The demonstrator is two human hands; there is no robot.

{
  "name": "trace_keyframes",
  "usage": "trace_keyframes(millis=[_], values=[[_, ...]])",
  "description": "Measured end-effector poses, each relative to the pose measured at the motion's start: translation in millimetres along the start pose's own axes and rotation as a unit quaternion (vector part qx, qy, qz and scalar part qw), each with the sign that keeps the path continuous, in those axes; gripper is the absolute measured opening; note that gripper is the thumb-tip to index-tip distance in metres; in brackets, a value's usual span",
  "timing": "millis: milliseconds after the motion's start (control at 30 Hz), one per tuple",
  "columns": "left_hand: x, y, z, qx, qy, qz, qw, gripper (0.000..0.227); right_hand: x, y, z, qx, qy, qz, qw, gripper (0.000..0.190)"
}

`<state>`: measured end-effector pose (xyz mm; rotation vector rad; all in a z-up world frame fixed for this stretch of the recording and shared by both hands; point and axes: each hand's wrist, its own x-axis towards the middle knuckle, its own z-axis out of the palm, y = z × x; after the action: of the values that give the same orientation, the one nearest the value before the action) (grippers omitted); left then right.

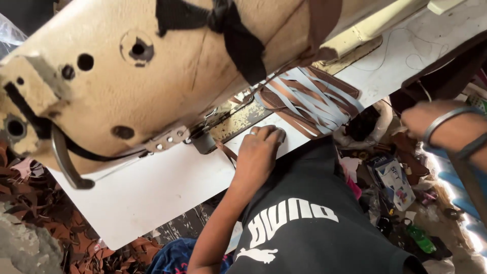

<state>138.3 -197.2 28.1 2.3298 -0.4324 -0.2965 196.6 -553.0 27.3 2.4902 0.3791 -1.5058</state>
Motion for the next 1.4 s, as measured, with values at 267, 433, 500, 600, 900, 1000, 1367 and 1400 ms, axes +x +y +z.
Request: trace_keyframes(millis=[267,433,500,600,900,1000,1367,1400], values=[[30,1,20,0.122,0.002,0.042,0.992,0.044,66,48,-50,0.092,0.296,-0.035,0.950,0.035],[12,0,-20,-0.052,0.083,-0.059,0.993,0.016,54,-5,-87,-0.008,0.352,-0.094,0.931,0.025],[7,-2,-39,-0.138,0.117,-0.092,0.979,0.015,18,-49,-120,-0.008,0.410,-0.144,0.901,0.018],[-9,-14,-35,-0.217,0.180,-0.073,0.957,0.013,-24,-112,-132,-0.034,0.500,-0.364,0.785,0.039],[-84,-75,-59,-0.523,0.200,-0.254,0.789,0.024,-27,-245,-147,0.188,0.500,-0.551,0.642,0.023],[-92,-85,-59,-0.285,0.410,-0.143,0.855,0.032,3,-257,-150,0.324,0.306,-0.176,0.878,0.026],[-93,-111,-58,-0.449,0.352,-0.169,0.804,0.067,71,-250,-150,-0.347,0.388,-0.247,0.817,0.024],[-98,-118,-57,-0.448,0.353,-0.168,0.804,0.067,70,-254,-145,-0.347,0.390,-0.247,0.816,0.024]])
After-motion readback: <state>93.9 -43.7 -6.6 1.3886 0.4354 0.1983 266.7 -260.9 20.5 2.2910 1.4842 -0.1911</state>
